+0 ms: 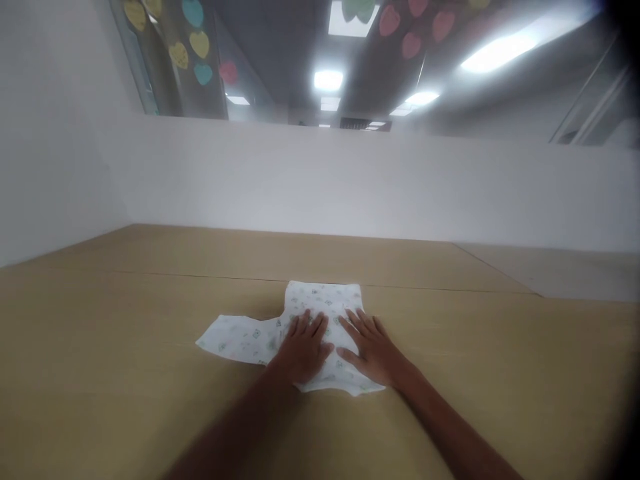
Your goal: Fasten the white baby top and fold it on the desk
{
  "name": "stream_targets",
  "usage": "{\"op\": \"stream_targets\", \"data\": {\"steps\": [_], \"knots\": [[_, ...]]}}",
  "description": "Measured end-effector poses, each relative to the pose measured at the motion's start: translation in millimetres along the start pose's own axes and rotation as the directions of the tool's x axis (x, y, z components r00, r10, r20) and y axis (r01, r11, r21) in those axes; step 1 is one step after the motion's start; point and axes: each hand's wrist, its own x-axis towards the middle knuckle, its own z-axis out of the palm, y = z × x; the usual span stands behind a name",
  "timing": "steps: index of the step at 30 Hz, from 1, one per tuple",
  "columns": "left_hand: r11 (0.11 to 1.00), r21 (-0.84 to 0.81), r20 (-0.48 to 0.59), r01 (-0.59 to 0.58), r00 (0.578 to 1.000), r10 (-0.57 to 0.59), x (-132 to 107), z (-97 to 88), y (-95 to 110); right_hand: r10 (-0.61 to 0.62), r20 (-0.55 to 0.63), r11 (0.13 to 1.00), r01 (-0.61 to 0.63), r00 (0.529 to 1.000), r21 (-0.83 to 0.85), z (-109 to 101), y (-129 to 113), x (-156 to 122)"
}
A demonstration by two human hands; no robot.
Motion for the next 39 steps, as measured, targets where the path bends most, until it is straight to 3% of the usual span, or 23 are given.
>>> {"op": "stream_targets", "data": {"steps": [5,8,12,14,18,21,27,31,37,39], "knots": [[0.993,-0.115,0.08,0.028,0.997,-0.019,3.9,-8.0,-0.8,0.017,-0.016,0.981,-0.013,1.0,0.192,-11.4,6.2,0.6],[0.947,-0.304,0.066,0.103,0.994,-0.087,9.2,-33.3,-16.9,0.101,-0.188,0.955,-0.043,0.977,0.293,-13.0,13.2,2.1],[0.894,-0.376,0.067,0.245,0.969,-0.237,-4.9,-71.3,-70.4,0.174,-0.494,0.935,0.015,0.852,0.355,-8.6,18.0,5.1],[0.817,-0.411,0.196,0.405,0.914,-0.354,-26.2,-79.8,-104.2,0.185,-0.563,0.926,0.049,0.805,0.374,-9.7,17.4,5.6],[0.75,-0.355,0.346,0.559,0.823,-0.45,-77.7,-73.1,-161.3,0.262,-0.573,0.902,0.014,0.776,0.431,-17.7,14.0,3.5],[0.802,-0.285,0.356,0.524,0.835,-0.419,-100.5,-62.4,-184.1,0.338,-0.519,0.882,-0.072,0.785,0.466,-20.5,13.3,1.8],[0.785,-0.384,0.306,0.487,0.869,-0.389,-95.1,-50.0,-198.0,0.366,-0.455,0.863,-0.113,0.812,0.492,-20.8,14.0,1.2],[0.836,-0.304,0.268,0.457,0.883,-0.385,-88.8,-46.0,-203.7,0.368,-0.441,0.857,-0.115,0.819,0.502,-23.2,13.8,0.9],[0.761,-0.188,0.3,0.621,0.774,-0.558,-89.2,-52.3,-198.1,0.361,-0.412,0.857,-0.124,0.837,0.5,-24.2,12.1,1.1],[0.755,-0.154,0.305,0.637,0.758,-0.577,-88.0,-54.1,-194.7,0.364,-0.396,0.857,-0.136,0.843,0.497,-24.1,11.5,1.0]]}}
